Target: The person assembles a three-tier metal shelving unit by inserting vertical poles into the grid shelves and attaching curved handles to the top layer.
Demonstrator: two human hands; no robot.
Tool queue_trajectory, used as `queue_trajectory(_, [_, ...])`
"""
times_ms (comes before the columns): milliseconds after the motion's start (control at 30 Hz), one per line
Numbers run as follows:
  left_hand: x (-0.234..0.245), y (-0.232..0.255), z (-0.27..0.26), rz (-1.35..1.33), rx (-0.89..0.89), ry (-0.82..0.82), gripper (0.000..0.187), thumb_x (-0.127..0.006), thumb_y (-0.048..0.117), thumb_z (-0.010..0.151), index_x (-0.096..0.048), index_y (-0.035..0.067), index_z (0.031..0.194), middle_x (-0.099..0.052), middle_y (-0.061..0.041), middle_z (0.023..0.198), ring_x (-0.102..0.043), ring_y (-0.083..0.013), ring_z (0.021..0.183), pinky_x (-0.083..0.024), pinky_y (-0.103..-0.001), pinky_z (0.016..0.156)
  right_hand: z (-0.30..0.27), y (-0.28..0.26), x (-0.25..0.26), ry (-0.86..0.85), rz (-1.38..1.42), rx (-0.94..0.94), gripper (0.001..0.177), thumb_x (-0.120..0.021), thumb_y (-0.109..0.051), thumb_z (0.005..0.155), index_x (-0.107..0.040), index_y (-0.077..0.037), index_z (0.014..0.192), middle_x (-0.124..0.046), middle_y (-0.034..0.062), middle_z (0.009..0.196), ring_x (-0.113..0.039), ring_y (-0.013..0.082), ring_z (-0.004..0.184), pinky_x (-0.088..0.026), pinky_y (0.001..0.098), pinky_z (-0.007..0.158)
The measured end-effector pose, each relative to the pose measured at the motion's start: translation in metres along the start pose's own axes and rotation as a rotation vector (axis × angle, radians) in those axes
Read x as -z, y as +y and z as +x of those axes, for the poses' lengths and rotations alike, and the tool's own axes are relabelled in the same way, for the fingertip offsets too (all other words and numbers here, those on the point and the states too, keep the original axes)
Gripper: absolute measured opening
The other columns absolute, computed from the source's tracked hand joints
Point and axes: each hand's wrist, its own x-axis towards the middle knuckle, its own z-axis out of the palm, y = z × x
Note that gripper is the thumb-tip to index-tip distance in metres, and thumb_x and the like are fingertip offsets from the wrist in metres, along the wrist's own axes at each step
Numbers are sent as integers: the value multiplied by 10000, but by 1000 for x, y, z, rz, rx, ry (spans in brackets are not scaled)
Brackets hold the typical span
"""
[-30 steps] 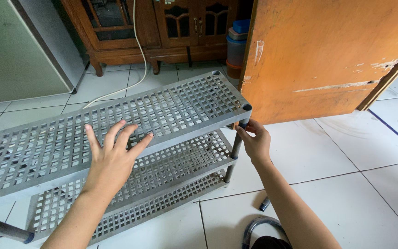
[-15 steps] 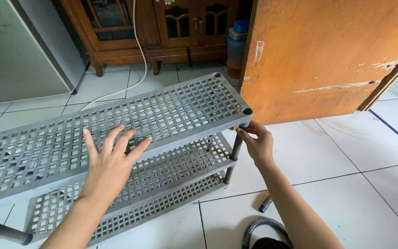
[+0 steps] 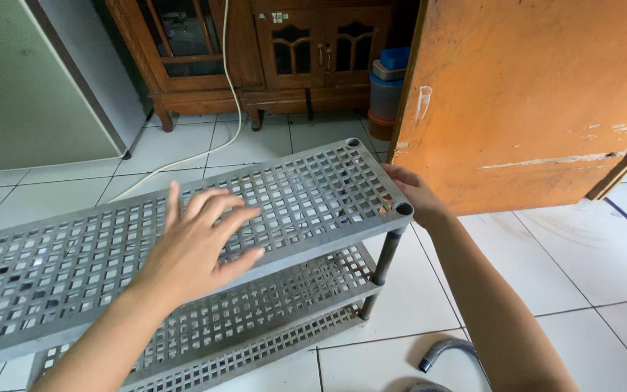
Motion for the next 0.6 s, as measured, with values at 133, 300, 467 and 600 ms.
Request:
queue_trajectory(133, [-41,-9,101,-159,198,-178,549,-483,565,982,-544,229,1412,-528,-73,1422,-488,-279,1356,-77,-726,1179,42,19,-9,-63,-79,-19,538,-644,-175,911,-492,-89,1420,-643,69,1231,-645,171,1080,-548,331,930])
queue_trajectory(300, [-99,12,204,-321,353,-239,568,-462,626,937,-560,328,1410,-528,-52,1455,-492,-290,1378,-88,-693,1207,71,44,-15,15,157,-68,380,-573,-246,1011,-577,-82,1354,-650,21,1139,-631,121,1014,-544,281,879])
queue_trajectory(467, [-135,33,245,-386,441,-352,735,-459,772,865,-508,332,1452,-634,-75,1355,-584,-317,1265,-243,-617,1159,73,63,-8,-42,-154,128,311,-608,-194,980,-588,-76,1267,-647,8,1039,-601,104,921,-519,273,809])
queue_trajectory(600, [-145,37,254,-336,469,-481,671,-413,764,898,-634,315,1344,-764,-35,1176,-671,-248,1191,-300,-589,1153,79,71,-3,12,13,-17,249,-580,-226,1017,-609,-67,1206,-634,3,976,-592,107,853,-515,278,744])
